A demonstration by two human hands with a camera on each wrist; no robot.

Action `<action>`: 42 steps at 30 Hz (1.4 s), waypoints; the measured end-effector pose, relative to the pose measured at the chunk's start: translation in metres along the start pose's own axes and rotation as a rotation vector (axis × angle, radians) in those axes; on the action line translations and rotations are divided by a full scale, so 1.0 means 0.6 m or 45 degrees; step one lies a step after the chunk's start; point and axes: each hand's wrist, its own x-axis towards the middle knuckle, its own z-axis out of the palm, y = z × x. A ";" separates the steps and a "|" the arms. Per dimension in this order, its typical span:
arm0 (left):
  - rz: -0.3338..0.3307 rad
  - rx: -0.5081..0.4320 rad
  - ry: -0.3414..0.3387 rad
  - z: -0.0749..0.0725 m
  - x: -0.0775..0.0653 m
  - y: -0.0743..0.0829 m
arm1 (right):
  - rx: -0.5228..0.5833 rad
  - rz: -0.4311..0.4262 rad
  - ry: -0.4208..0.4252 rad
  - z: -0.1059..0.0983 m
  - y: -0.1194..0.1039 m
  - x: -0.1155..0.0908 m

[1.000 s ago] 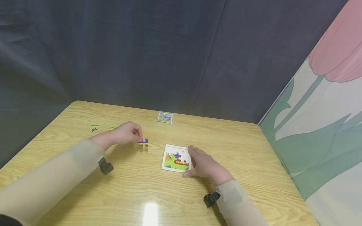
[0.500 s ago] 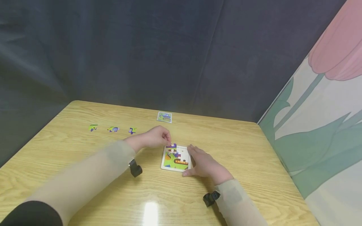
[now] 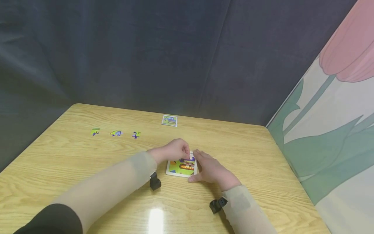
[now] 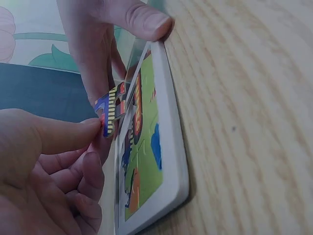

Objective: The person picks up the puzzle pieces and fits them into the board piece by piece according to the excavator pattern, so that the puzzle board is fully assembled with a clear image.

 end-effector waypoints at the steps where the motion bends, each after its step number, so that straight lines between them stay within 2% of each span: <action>1: -0.001 -0.001 0.001 0.000 0.000 0.000 | -0.003 -0.003 0.001 0.000 0.000 0.000; 6: 0.002 0.008 0.005 0.005 0.003 -0.002 | -0.006 0.007 -0.003 -0.001 -0.002 -0.001; 13: 0.021 0.098 0.022 0.013 0.003 -0.003 | 0.007 0.002 -0.005 -0.004 -0.006 -0.004; 27: -0.006 0.238 0.006 0.013 -0.005 0.002 | 0.017 0.010 0.002 -0.001 -0.004 -0.002; 35: 0.007 0.339 0.018 0.018 -0.004 0.003 | 0.014 -0.037 0.019 -0.002 -0.003 -0.004; 42: 0.113 0.386 -0.002 0.023 -0.001 0.005 | 0.032 -0.039 0.018 -0.004 -0.005 -0.005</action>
